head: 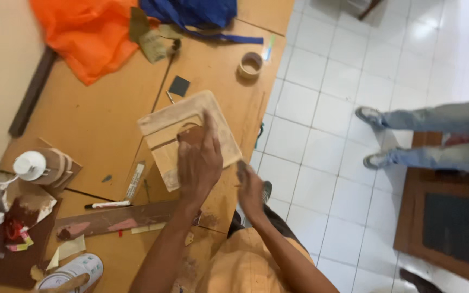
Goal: The person sands the surfaces and interior edges of a small wooden box and a square wooden plate using a piece of sandpaper.
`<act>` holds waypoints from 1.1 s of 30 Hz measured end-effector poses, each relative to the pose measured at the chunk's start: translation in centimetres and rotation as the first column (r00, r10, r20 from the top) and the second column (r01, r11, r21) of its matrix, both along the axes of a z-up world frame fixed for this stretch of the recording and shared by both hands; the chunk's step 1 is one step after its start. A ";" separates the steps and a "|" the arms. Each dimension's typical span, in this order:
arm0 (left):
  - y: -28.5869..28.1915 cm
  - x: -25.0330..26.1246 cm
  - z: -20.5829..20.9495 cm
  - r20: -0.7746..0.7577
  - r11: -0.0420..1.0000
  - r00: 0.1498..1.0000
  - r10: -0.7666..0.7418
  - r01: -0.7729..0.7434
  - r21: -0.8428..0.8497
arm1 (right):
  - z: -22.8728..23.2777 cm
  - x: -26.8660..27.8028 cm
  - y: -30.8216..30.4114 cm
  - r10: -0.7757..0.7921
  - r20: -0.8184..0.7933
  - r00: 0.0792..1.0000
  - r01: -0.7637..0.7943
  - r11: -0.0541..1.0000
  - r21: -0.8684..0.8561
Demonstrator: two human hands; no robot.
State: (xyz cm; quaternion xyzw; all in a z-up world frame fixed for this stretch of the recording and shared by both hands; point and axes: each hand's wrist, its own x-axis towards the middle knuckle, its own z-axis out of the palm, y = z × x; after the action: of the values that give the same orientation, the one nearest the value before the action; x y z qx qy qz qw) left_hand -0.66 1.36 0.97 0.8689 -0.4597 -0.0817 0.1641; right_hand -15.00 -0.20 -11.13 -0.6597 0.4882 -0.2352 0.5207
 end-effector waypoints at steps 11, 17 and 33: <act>5.3 5.8 -2.9 0.072 0.807 0.804 -0.590 0.589 0.037 | 9.0 -0.3 -2.1 -0.189 0.365 0.912 0.182 0.982 0.054; 5.4 1.2 -3.7 0.067 0.924 0.921 -0.383 0.383 0.011 | 9.6 1.3 -2.6 -0.166 0.316 0.934 0.164 0.986 0.034; 4.9 1.8 -4.9 0.271 0.897 0.896 -0.352 0.405 -0.176 | 3.5 5.5 3.6 -0.327 0.362 0.873 0.325 0.943 0.068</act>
State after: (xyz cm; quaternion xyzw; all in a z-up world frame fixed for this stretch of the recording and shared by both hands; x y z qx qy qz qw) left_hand 1.16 6.29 -3.90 0.7409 -0.6431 0.0434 0.1887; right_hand -9.51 3.44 -7.62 -0.5105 0.4867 -0.4379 0.5575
